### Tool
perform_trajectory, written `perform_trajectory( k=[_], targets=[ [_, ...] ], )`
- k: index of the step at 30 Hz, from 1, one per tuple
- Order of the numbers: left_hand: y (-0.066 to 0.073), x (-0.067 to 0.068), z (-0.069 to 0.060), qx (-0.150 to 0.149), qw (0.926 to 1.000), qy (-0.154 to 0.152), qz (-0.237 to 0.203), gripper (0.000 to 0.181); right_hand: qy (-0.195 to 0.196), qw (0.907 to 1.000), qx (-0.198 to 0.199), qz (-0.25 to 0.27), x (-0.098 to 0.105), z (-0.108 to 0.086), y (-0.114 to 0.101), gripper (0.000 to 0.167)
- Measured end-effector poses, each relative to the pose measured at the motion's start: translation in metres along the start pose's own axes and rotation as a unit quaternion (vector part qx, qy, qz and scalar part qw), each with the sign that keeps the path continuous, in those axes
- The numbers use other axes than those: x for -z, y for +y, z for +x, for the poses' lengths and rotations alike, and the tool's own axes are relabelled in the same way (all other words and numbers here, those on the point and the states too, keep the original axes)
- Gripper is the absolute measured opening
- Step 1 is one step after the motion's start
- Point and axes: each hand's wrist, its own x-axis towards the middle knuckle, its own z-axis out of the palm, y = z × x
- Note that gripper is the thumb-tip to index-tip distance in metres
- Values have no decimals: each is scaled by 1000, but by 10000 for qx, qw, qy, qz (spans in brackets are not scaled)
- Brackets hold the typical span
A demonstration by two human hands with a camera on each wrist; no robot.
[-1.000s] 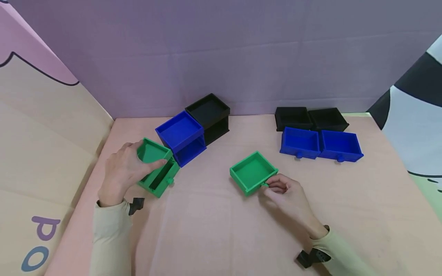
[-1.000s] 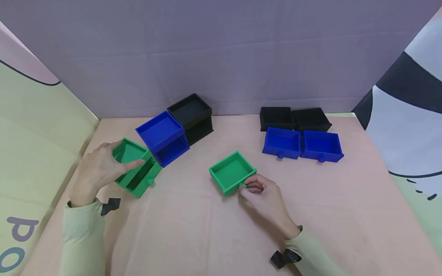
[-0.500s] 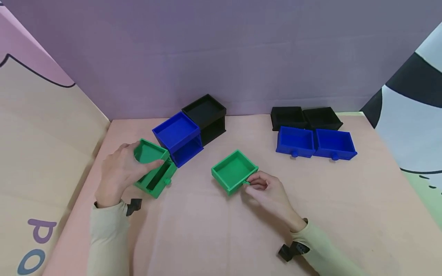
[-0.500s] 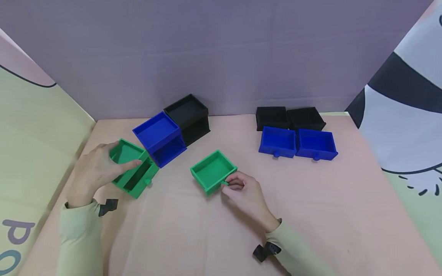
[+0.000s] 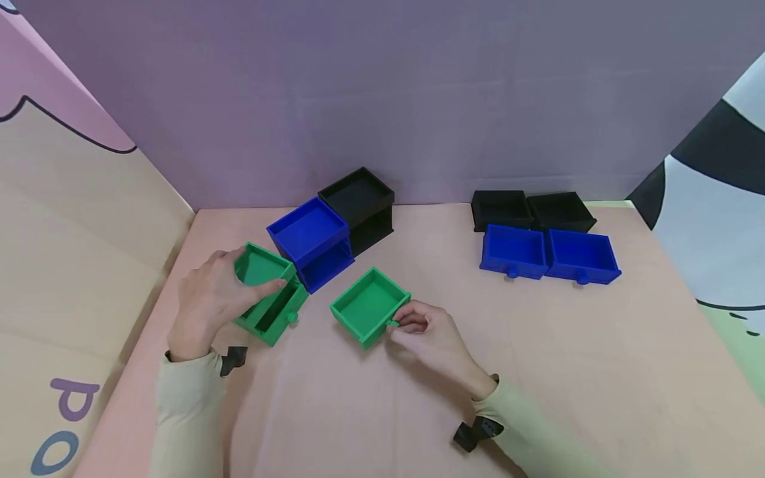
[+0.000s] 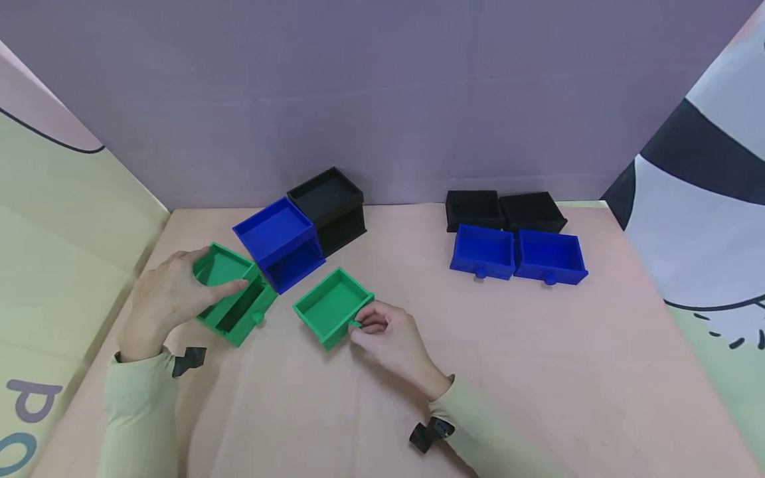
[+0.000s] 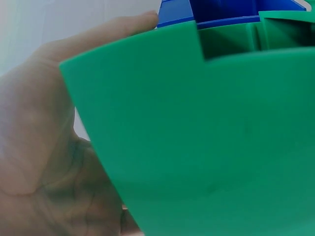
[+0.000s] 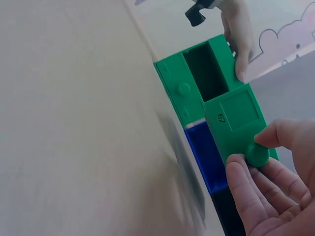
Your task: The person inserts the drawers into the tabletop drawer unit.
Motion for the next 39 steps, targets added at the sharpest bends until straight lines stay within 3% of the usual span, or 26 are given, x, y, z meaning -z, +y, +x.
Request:
perform_trajectory(
  k=[20, 39],
  targets=[
    [-1, -1, -1, 23, 10000, -65, 65, 115, -492, 9984, 243, 146, -56, 15, -26, 12],
    [0, -3, 0, -31, 9999, 94, 40, 110, -670, 9970, 374, 115, -82, 28, -31, 11]
  ],
)
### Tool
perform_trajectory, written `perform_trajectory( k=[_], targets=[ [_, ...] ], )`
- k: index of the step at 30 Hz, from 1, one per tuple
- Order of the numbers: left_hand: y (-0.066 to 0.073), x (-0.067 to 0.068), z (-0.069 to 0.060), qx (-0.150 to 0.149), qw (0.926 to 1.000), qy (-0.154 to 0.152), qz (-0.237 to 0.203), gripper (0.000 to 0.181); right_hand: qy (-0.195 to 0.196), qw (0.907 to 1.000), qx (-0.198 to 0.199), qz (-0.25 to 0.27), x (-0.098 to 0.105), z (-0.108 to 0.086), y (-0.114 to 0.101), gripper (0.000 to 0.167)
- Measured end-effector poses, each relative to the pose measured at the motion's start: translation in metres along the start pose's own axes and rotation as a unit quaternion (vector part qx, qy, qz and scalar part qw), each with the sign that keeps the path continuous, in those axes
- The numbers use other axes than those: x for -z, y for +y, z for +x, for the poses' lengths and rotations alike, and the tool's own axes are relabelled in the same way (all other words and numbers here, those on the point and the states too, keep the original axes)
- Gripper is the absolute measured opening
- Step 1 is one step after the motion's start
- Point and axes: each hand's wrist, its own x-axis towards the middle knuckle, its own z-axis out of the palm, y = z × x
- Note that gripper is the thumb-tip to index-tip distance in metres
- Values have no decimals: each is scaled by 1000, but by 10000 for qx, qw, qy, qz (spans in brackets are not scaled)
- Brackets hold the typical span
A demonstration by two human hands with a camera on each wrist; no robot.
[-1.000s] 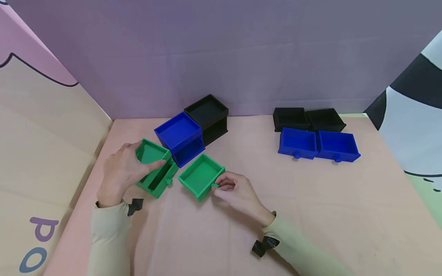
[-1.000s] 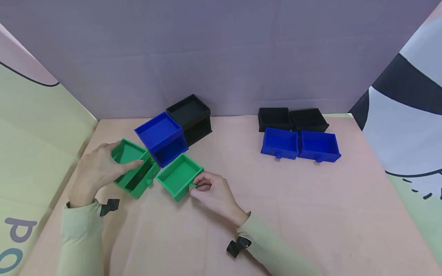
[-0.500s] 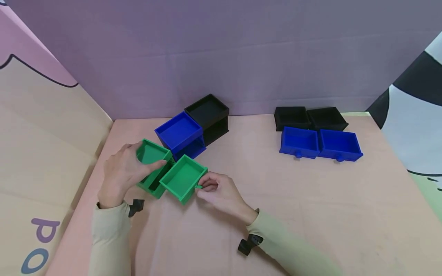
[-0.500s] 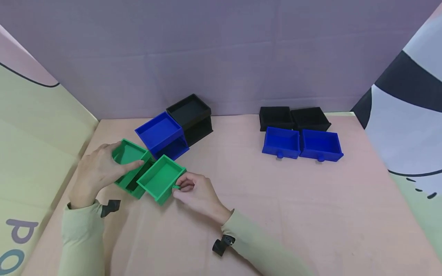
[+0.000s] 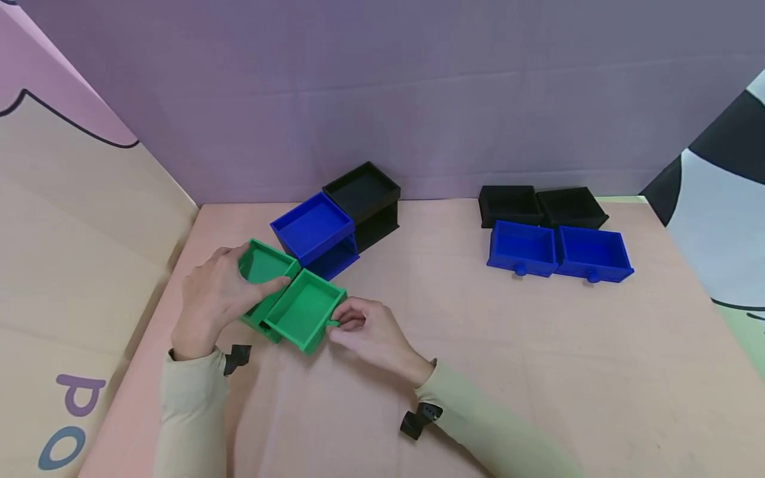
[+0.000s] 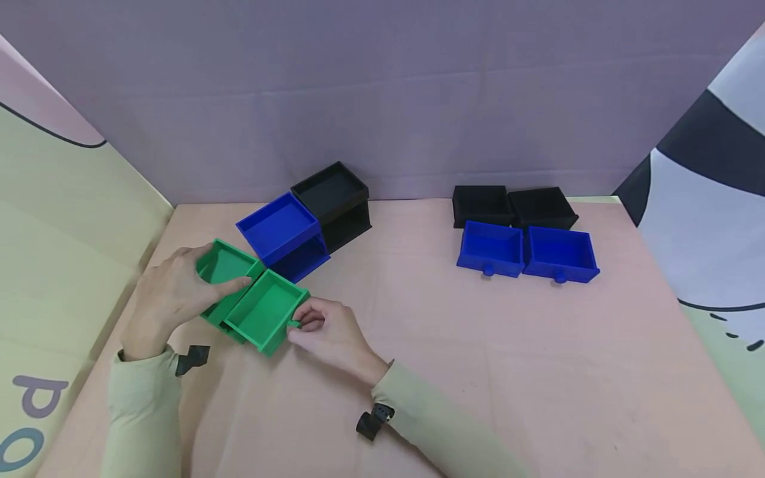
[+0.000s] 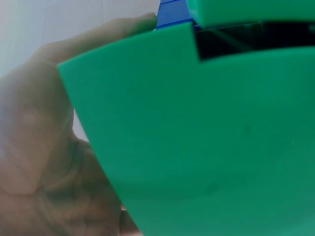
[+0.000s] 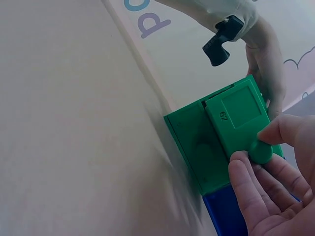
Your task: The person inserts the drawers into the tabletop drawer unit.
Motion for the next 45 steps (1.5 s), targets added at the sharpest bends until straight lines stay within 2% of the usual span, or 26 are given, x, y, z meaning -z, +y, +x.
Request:
perform_trajectory(
  k=[14, 25, 39, 45],
  targets=[
    [0, -1, -1, -24, 10000, 66, -17, 105, -127, 9999, 44, 2, -13, 5, 2, 11],
    [0, -1, -1, -12, 10000, 54, 14, 108, -283, 9994, 142, 135, -17, 9, 7, 11],
    [0, 0, -2, -19, 9999, 101, 30, 108, -170, 9997, 193, -42, -17, 14, 10, 11],
    [0, -1, -2, -15, 9999, 75, 67, 108, -66, 9992, 270, -281, -19, 12, 5, 12]
  ],
)
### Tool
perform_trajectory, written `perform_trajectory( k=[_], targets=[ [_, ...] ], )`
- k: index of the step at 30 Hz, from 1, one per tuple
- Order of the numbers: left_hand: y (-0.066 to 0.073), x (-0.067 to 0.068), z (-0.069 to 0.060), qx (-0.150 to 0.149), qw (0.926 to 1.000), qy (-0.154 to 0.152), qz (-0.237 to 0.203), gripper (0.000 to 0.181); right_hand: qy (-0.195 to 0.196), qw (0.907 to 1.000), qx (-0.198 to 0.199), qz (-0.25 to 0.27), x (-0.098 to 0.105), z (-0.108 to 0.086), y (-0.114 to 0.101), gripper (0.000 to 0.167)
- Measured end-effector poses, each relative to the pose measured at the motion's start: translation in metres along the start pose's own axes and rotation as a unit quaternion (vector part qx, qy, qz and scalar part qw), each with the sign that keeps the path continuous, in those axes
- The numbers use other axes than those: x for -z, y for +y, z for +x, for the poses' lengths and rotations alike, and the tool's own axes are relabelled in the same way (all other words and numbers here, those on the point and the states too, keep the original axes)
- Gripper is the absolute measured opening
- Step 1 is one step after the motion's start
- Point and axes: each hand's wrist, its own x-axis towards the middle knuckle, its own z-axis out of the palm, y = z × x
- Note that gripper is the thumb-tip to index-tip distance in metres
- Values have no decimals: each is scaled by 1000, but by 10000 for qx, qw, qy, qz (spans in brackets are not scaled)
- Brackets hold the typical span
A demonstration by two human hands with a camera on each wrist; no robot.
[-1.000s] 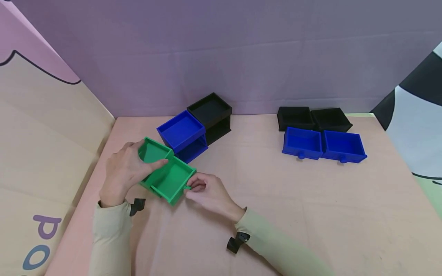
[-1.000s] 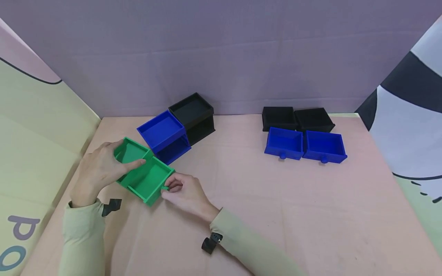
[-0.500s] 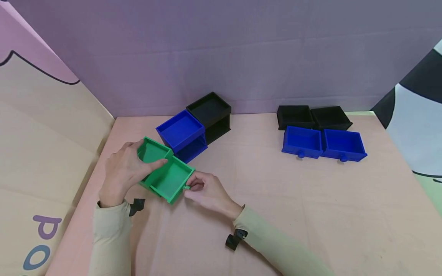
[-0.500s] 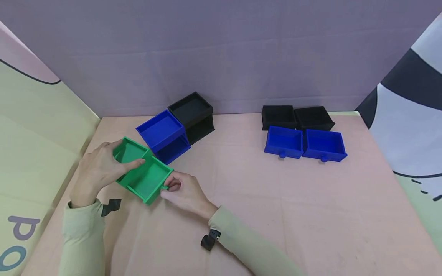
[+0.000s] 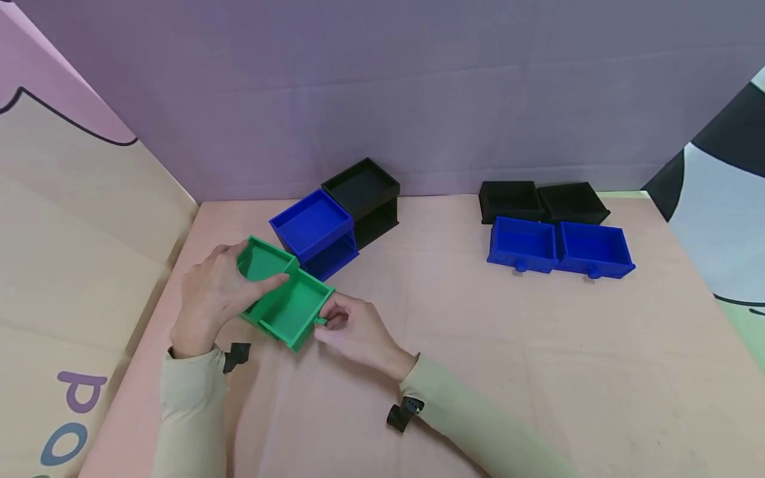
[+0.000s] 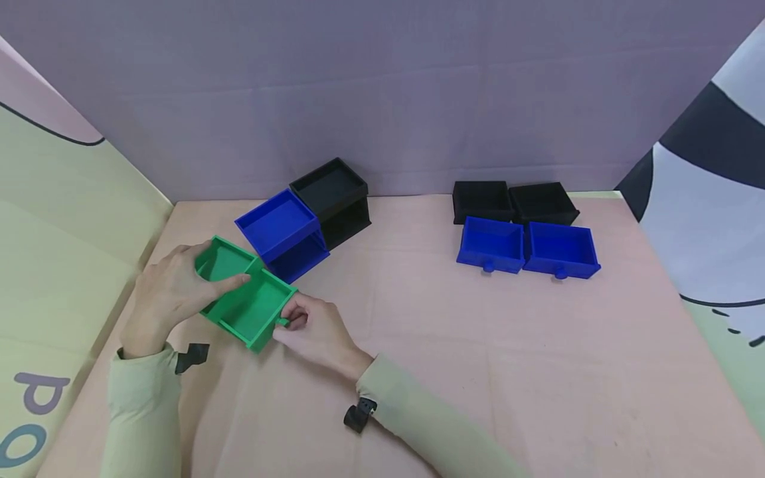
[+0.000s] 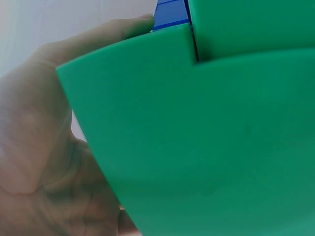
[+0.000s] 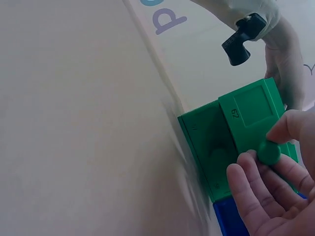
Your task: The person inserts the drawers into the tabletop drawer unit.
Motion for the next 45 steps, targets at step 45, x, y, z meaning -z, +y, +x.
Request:
perform_trajectory(
  k=[45],
  targets=[
    [0, -1, 0, -21, 9999, 116, -46, 107, 650, 9936, 850, -368, -7, -8, 1, 13]
  ],
)
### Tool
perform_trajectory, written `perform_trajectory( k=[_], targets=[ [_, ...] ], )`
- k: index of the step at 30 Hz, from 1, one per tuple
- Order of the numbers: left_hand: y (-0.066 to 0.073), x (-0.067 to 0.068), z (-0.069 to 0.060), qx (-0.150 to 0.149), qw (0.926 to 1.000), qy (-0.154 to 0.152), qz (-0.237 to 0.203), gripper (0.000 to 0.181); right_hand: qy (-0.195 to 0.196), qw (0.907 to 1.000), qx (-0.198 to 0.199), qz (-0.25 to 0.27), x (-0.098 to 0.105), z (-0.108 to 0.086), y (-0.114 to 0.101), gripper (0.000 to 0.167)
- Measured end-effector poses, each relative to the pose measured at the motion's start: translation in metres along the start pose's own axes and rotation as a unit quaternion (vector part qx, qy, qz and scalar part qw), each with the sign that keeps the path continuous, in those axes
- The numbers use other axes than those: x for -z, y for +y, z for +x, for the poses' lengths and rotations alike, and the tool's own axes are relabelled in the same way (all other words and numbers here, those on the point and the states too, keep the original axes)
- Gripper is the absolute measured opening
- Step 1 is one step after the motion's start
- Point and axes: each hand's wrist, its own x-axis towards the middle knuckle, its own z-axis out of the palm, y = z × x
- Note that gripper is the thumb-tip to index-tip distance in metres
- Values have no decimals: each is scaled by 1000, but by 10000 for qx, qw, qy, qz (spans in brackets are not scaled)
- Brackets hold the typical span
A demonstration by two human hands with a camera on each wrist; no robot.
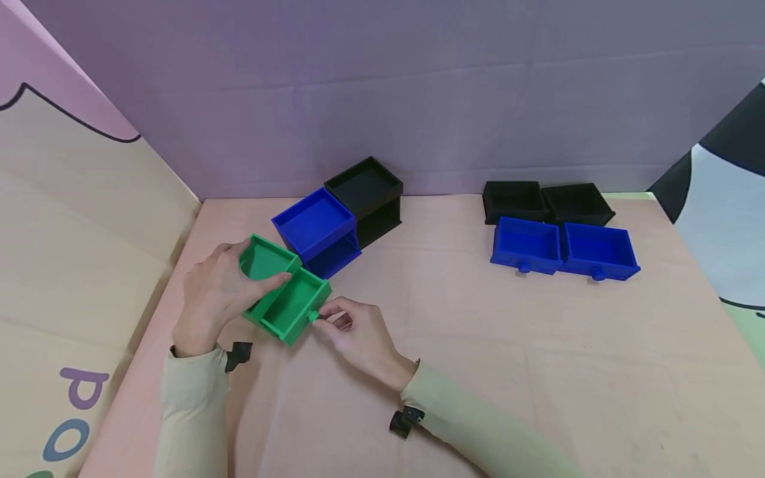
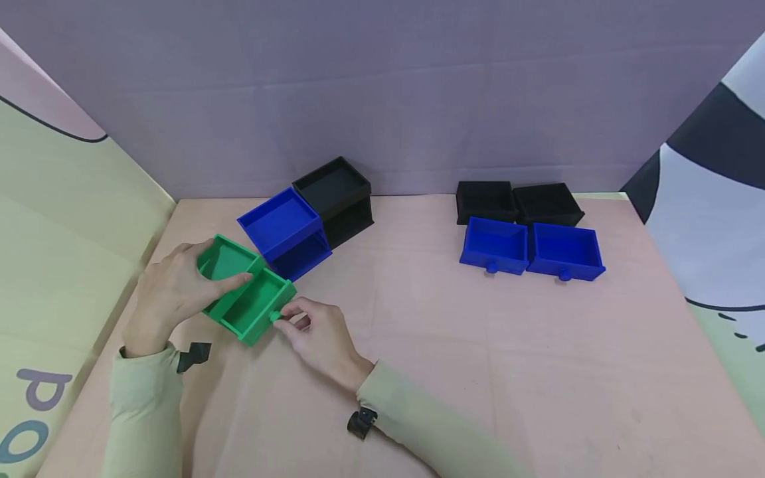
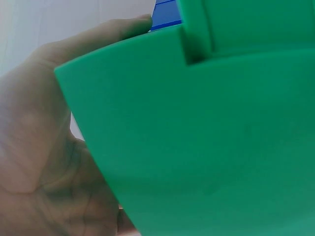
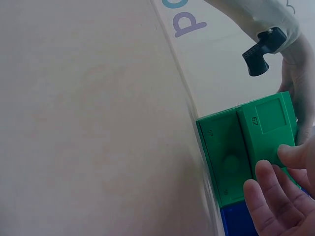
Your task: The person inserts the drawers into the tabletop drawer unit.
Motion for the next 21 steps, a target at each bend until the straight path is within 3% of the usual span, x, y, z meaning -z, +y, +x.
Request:
perform_trajectory(
  k=[21],
  targets=[
    [0, 0, 0, -24, 10000, -52, -73, 107, 135, 9999, -79, 43, -11, 10, 0, 11]
  ],
)
